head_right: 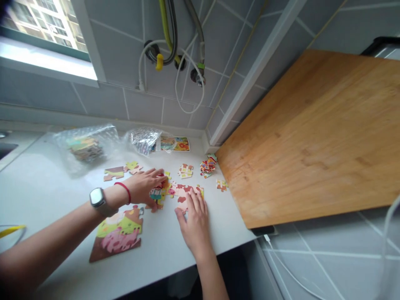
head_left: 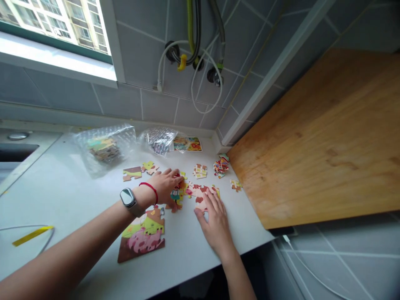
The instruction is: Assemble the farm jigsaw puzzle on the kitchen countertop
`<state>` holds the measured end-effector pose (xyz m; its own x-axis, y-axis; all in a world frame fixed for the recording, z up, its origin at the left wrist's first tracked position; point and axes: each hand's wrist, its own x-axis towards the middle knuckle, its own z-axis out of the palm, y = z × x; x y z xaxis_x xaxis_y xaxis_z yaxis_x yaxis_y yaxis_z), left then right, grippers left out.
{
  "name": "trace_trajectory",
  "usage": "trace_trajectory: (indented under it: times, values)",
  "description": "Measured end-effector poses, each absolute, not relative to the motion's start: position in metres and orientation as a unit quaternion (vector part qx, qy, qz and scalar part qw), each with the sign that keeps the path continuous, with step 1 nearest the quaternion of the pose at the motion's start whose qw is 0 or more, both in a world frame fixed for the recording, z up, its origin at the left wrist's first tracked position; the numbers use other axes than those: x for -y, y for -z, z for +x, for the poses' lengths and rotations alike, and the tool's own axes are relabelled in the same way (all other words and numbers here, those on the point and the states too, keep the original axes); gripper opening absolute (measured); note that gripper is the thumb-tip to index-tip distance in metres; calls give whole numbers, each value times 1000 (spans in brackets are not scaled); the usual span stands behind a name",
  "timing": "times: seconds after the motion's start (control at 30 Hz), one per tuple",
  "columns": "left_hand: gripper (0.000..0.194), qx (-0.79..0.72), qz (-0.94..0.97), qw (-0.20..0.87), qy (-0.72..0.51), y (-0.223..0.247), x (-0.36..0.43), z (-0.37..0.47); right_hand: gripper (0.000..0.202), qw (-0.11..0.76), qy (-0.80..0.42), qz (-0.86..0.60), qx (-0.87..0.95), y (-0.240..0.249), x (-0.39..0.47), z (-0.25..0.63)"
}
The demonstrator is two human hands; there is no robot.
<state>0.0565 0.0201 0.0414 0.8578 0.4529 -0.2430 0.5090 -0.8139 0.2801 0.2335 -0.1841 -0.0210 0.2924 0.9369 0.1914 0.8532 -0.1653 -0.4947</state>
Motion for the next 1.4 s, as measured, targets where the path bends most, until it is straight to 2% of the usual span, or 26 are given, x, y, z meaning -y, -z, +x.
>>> trace_trajectory:
  times: [0.13,0.37,0.57,0.93,1.2,1.3,1.4]
  values:
    - [84,-252,951,170,62,-41,-20,57,59,244,-117,-751,603,13,181,250]
    - [73,-245,953,166,69,-49,-16,59,55,252,-190,-704,636,-1,181,288]
    - [52,-226,957,175,48,-53,-17,57,54,275,-195,-714,613,1,185,302]
    - [30,-256,937,238,28,-57,-21,57,47,339,-179,-707,594,14,190,302]
    - [39,-303,935,186,3,-96,-3,23,47,335,-174,-694,613,16,191,303]
    - [35,-339,924,174,-36,-86,21,-3,44,337,-167,-686,623,18,193,304]
    - [49,-344,918,188,-48,-65,52,-33,44,346,-169,-682,621,18,193,303]
